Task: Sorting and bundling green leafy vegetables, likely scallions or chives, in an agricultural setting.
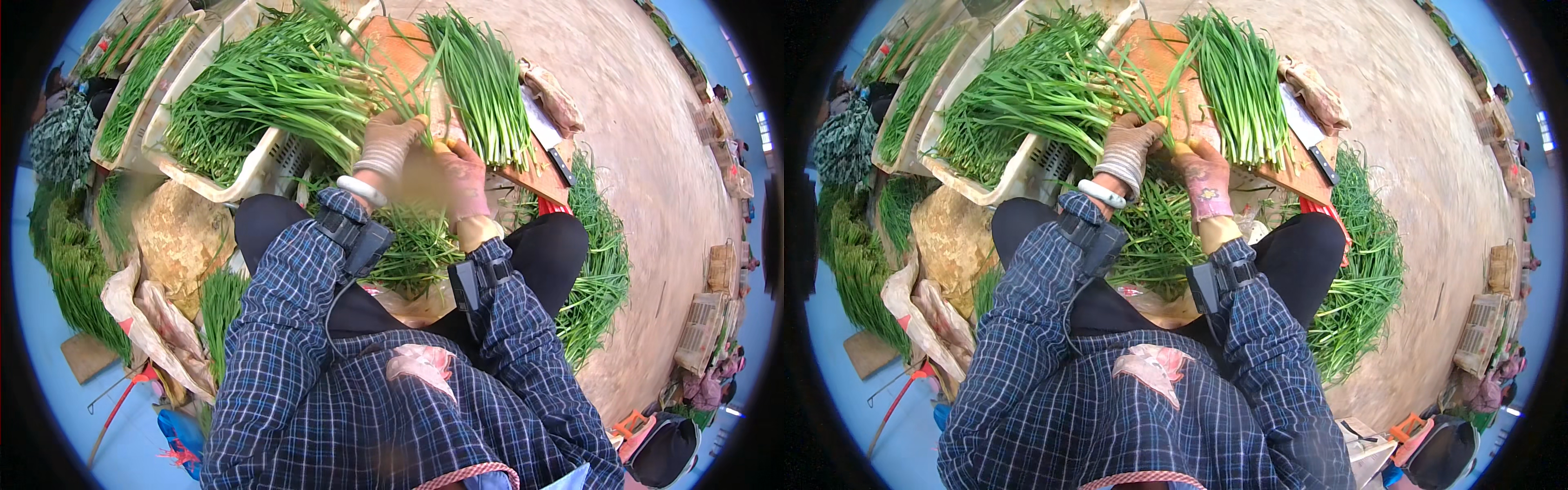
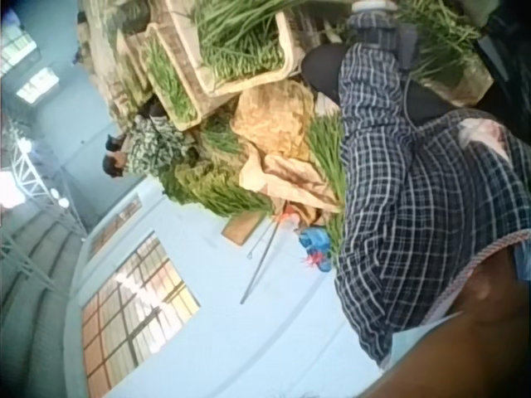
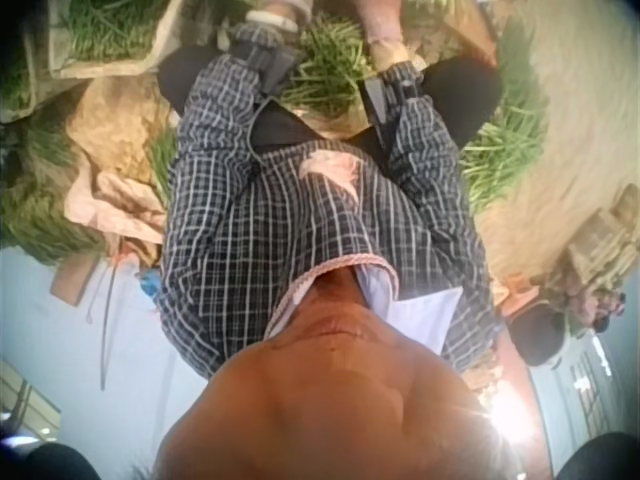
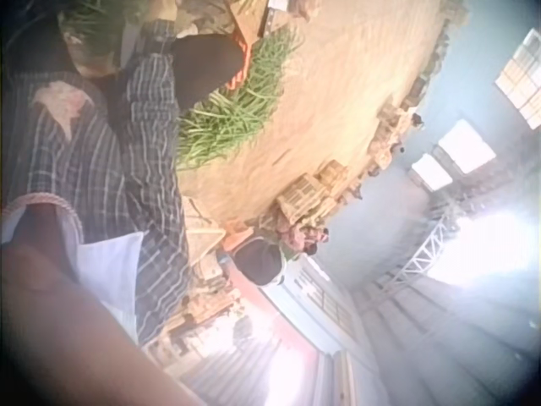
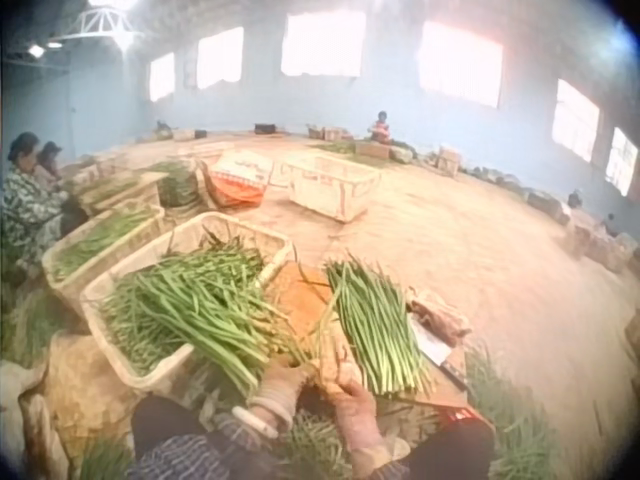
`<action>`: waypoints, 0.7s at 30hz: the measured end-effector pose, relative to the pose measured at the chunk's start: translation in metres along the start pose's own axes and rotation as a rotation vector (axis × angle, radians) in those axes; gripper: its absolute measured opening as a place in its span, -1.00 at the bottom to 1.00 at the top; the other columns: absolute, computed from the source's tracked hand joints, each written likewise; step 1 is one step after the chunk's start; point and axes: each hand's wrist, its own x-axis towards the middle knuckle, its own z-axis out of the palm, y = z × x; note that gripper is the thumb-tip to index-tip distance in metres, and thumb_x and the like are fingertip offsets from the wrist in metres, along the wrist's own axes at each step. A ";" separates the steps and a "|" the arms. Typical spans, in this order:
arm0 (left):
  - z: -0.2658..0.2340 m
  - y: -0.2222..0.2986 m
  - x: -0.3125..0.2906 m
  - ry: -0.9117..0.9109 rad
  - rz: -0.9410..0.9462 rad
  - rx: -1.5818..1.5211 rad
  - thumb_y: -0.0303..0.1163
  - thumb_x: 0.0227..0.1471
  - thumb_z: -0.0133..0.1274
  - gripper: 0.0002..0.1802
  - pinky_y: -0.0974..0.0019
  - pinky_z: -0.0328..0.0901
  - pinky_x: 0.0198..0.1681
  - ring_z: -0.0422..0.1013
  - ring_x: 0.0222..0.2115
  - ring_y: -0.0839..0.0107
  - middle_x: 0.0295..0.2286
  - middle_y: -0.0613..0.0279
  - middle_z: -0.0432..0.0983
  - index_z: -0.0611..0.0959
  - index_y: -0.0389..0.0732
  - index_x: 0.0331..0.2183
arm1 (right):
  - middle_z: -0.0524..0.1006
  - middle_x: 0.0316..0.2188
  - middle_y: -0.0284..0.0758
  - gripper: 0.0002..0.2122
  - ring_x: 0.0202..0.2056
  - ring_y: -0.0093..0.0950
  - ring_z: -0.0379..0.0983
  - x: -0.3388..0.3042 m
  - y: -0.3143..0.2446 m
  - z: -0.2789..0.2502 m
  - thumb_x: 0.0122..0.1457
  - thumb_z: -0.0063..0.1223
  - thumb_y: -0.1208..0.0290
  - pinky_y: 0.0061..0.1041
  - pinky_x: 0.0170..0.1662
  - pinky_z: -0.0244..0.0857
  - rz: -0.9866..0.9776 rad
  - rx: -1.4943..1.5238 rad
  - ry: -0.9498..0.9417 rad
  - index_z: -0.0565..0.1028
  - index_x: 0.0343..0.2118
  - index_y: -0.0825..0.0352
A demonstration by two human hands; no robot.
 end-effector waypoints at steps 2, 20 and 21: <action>-0.008 -0.005 0.003 0.036 0.045 -0.148 -0.43 -0.12 0.18 -0.86 0.51 0.25 -0.57 0.30 -0.62 0.58 -0.56 0.38 0.45 0.55 -0.22 -0.45 | 0.53 -0.33 -0.28 -0.68 -0.38 -0.56 0.44 -0.011 -0.006 0.004 0.00 0.17 0.52 -0.66 -0.28 0.29 0.120 0.073 0.206 0.46 -0.16 0.47; 0.000 0.016 -0.023 -0.279 0.002 -0.423 -0.40 -0.01 0.09 -0.86 0.49 0.32 -0.43 0.39 -0.49 0.54 -0.46 0.34 0.51 0.52 -0.18 -0.34 | 0.52 -0.46 -0.35 -0.78 -0.47 -0.61 0.41 -0.040 -0.031 -0.024 0.18 -0.04 0.38 -0.72 -0.36 0.28 0.190 0.081 -0.343 0.49 -0.27 0.45; -0.004 0.013 -0.019 -0.238 -0.019 -0.247 -0.38 -0.03 0.11 -0.84 0.50 0.29 -0.46 0.36 -0.53 0.55 -0.49 0.36 0.49 0.53 -0.19 -0.35 | 0.52 -0.47 -0.36 -0.80 -0.47 -0.63 0.41 -0.039 -0.029 -0.022 0.17 -0.02 0.39 -0.73 -0.36 0.27 0.139 -0.058 -0.257 0.50 -0.28 0.44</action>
